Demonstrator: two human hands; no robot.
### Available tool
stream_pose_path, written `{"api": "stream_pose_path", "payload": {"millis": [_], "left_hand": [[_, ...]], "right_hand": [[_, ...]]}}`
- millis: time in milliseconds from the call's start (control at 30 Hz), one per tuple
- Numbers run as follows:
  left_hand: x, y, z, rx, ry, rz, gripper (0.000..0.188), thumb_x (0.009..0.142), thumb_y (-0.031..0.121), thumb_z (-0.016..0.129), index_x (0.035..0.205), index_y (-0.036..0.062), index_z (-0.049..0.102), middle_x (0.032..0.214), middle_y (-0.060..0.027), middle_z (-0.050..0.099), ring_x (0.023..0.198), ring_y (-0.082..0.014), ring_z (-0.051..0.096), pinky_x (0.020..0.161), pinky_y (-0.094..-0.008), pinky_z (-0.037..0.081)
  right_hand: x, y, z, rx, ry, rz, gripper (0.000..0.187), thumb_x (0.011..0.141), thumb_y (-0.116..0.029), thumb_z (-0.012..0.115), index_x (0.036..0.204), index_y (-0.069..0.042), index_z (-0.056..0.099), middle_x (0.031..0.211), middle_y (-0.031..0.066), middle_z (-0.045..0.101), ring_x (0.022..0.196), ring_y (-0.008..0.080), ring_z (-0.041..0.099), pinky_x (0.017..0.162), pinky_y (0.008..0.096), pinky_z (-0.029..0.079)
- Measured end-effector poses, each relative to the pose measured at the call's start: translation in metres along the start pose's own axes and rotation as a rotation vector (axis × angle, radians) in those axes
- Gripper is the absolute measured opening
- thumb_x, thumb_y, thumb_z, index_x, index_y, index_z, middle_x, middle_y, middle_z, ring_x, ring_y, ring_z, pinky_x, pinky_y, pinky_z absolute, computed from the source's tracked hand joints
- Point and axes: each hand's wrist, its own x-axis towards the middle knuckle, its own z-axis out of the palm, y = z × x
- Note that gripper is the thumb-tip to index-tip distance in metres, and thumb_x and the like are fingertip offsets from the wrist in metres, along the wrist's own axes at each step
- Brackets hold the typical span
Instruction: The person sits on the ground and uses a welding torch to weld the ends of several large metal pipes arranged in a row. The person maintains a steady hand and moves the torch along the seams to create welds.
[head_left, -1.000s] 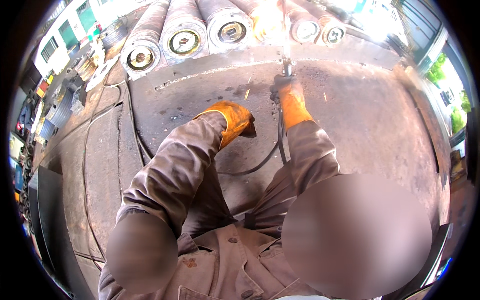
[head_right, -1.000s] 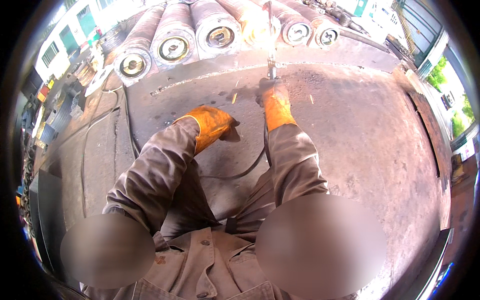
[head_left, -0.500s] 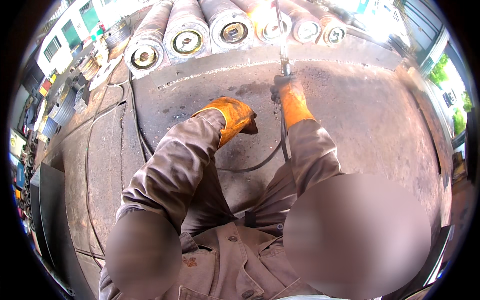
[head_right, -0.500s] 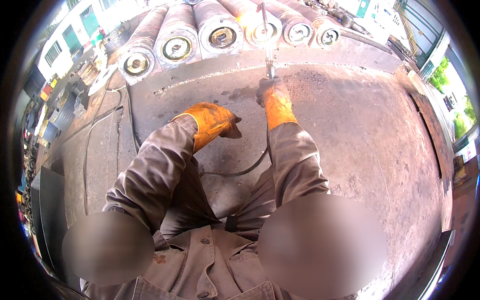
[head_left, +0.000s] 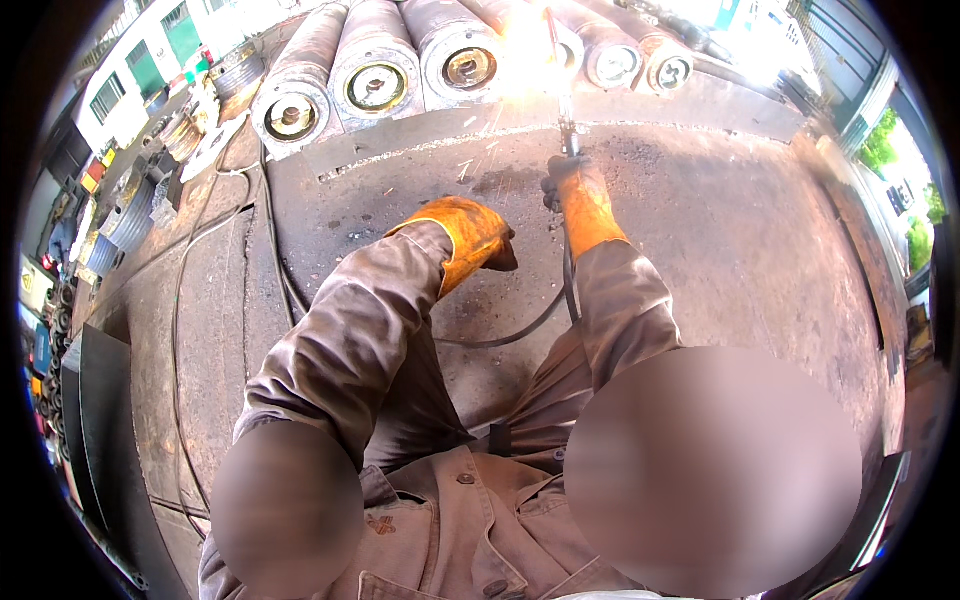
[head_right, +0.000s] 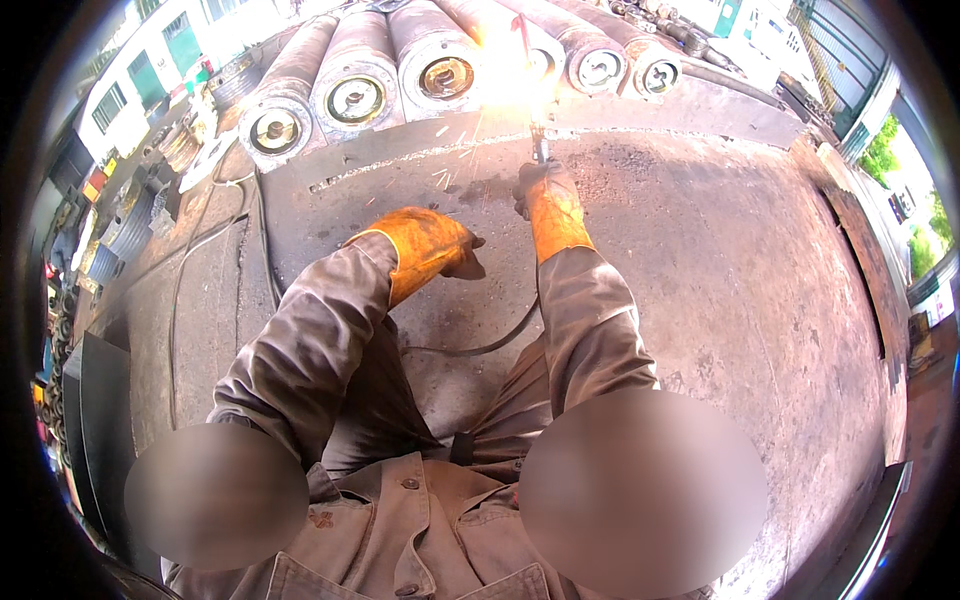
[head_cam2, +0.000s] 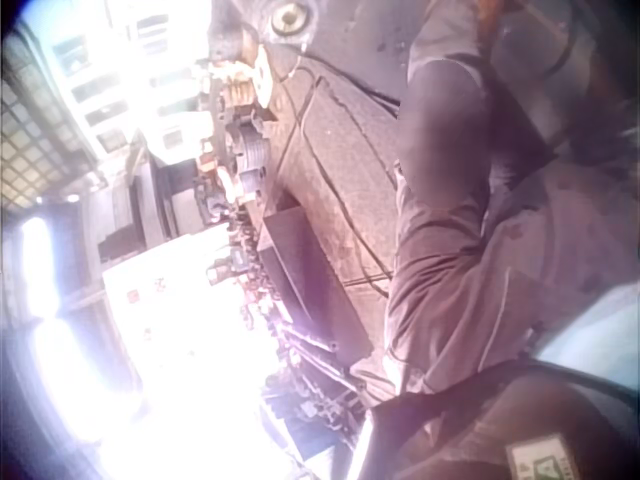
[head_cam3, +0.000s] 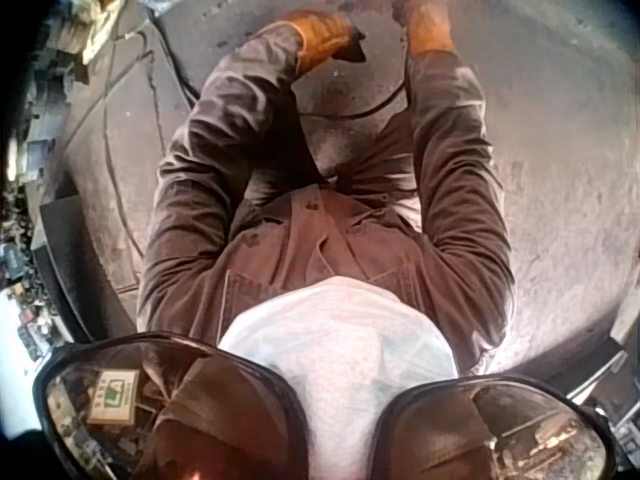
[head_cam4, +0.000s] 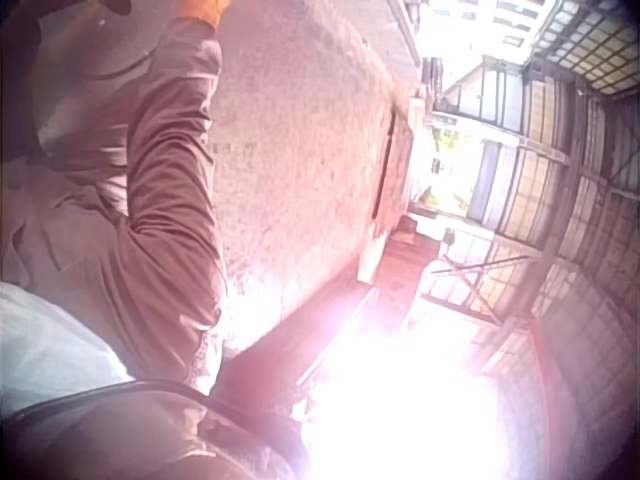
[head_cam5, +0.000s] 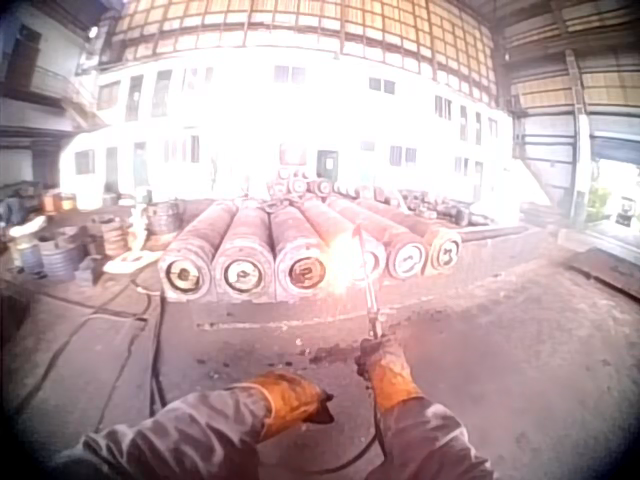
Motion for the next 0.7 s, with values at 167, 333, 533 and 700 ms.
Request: {"api": "stream_pose_path", "payload": {"millis": [167,333,533,700], "left_hand": [[-0.01,-0.009,-0.006,0.04,-0.059,-0.059,0.054,0.101,0.048,0.078,0.139,0.0101,0.083,0.129,-0.0232,0.084,0.114,-0.047,0.08,0.101,-0.0546,0.064],[0.015,-0.015,0.013,0.0,-0.083,-0.138,0.053,0.102,0.046,0.077,0.141,0.0097,0.082,0.133,-0.024,0.083,0.118,-0.047,0.08,0.105,-0.0543,0.063],[-0.001,0.004,-0.005,0.016,-0.073,-0.061,0.051,0.101,0.044,0.077,0.138,0.009,0.082,0.131,-0.0233,0.083,0.114,-0.0462,0.079,0.104,-0.0544,0.063],[-0.004,0.009,-0.019,0.079,-0.261,-0.139,0.081,0.109,0.059,0.072,0.182,0.0271,0.057,0.177,-0.0093,0.068,0.161,-0.0385,0.065,0.134,-0.0555,0.051]], "right_hand": [[-0.006,-0.007,0.02,0.062,-0.046,-0.02,0.034,0.114,-0.022,0.06,0.122,0.007,0.075,0.083,0.0131,0.078,0.061,0.0224,0.072,0.054,0.0415,0.054],[0.005,-0.004,0.02,-0.007,-0.044,0.001,0.032,0.113,-0.022,0.061,0.119,0.007,0.074,0.081,0.0131,0.076,0.059,0.0229,0.07,0.052,0.0415,0.052],[0.023,0.01,0.011,-0.073,-0.02,-0.014,0.038,0.115,-0.026,0.062,0.124,0.007,0.079,0.084,0.0127,0.082,0.064,0.0237,0.077,0.056,0.0427,0.057],[0.02,0.005,0.013,-0.088,-0.034,-0.031,0.038,0.114,-0.025,0.062,0.124,0.007,0.079,0.085,0.0135,0.082,0.063,0.0239,0.077,0.057,0.0428,0.058]]}}
